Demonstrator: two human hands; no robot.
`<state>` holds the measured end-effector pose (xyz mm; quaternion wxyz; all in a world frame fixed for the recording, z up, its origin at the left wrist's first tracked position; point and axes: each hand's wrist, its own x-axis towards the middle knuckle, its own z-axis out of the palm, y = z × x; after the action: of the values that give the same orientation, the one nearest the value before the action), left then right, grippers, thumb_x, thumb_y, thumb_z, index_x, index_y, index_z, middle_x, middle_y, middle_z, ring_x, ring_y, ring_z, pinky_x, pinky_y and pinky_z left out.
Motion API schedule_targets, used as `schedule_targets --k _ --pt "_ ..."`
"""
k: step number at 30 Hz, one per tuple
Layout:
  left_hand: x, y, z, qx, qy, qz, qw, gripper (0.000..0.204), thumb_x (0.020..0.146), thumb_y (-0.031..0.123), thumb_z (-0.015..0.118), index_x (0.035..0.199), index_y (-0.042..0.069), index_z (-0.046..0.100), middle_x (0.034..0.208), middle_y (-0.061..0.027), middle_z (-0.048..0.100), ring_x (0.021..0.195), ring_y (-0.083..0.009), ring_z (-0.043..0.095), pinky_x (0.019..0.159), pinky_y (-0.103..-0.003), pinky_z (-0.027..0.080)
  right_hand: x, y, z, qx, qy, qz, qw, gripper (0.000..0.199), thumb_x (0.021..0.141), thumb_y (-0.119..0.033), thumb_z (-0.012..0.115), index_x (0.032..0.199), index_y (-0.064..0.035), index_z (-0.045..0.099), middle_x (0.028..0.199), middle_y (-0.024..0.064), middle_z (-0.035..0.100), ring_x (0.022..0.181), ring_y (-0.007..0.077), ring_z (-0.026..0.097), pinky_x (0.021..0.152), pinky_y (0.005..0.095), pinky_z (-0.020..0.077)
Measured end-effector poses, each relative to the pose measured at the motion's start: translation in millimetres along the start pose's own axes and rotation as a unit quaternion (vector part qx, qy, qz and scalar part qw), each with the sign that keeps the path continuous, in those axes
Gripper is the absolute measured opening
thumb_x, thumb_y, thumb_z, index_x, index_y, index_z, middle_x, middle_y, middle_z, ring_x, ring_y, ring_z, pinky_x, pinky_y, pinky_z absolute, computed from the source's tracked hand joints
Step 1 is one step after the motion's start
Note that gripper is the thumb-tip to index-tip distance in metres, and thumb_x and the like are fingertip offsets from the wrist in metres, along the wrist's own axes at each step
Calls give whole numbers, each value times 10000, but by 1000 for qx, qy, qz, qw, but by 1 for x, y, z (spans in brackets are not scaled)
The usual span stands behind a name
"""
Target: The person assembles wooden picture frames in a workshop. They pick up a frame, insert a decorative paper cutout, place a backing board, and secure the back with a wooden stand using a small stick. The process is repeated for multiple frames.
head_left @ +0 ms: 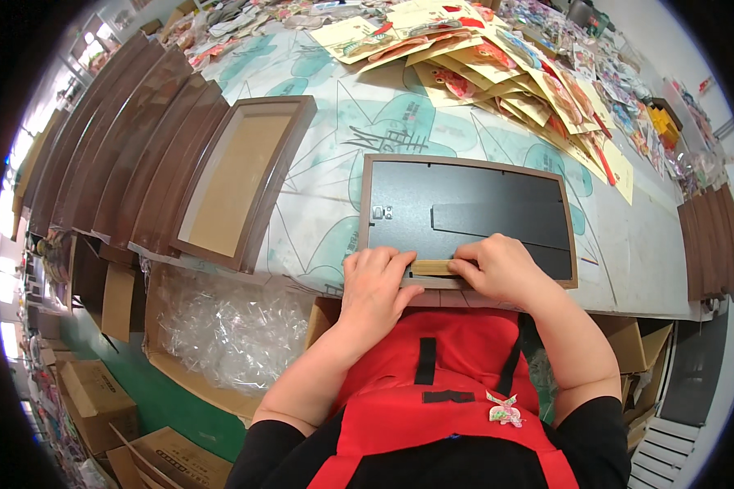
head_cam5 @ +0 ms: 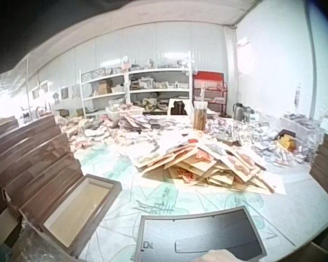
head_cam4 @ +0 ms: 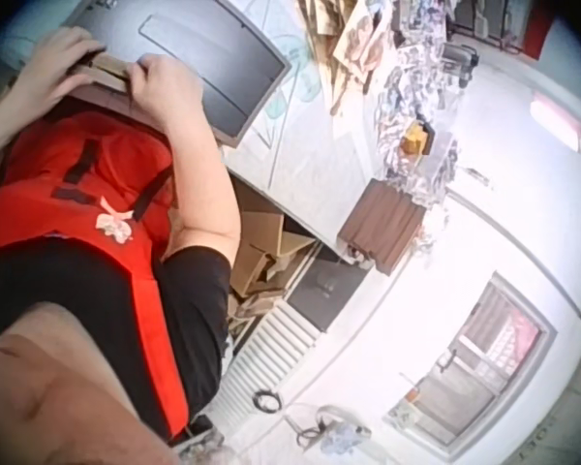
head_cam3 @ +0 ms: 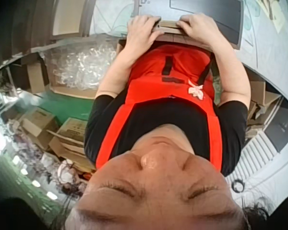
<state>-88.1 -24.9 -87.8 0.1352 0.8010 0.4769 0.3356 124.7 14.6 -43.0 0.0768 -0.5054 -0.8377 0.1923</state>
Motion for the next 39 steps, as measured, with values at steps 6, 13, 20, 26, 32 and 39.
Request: schedule_targets --k 6,13,20,26,32,39 --pt "2 2 0 3 9 2 1000 372 663 139 734 996 90 575 926 -45 530 902 -245 488 835 -362 321 3 -2 -8 -15 -30 -36 999 224 818 -290 587 745 -85 636 615 122 596 595 327 586 524 414 459" --pt "-2 -4 8 -12 42 15 999 318 661 149 743 915 84 563 837 -25 562 793 -227 522 806 -348 325 -32 0 22 -242 171 -202 934 125 790 -226 616 857 -136 560 548 23 454 479 186 541 443 298 443" --pt "11 -28 -10 -153 135 -88 975 499 772 33 621 1238 -29 454 1227 -184 506 1156 -290 481 1020 -378 324 -10 -10 9 -8 176 -99 979 286 853 -226 553 1134 -185 583 652 72 562 573 248 586 487 356 459" --pt "13 -75 24 -384 106 -154 904 582 808 62 589 1321 -81 355 1276 -225 477 1208 -272 457 1005 -342 352 34 -25 7 -28 76 -79 994 285 867 -244 544 1146 -262 600 687 100 590 636 313 597 553 426 473" --pt "8 -77 27 -369 104 -158 910 574 813 69 583 1326 -75 372 1285 -223 493 1209 -251 467 999 -317 350 46 -34 -2 -104 33 -80 991 275 846 -235 580 1110 -287 637 632 91 568 586 302 580 540 414 464" --pt "7 -73 27 -361 108 -159 913 580 801 65 587 1326 -65 378 1268 -232 506 1185 -277 495 978 -324 374 58 -28 -7 -99 -4 -103 990 288 838 -232 589 1116 -289 642 638 102 578 594 307 583 538 410 457"
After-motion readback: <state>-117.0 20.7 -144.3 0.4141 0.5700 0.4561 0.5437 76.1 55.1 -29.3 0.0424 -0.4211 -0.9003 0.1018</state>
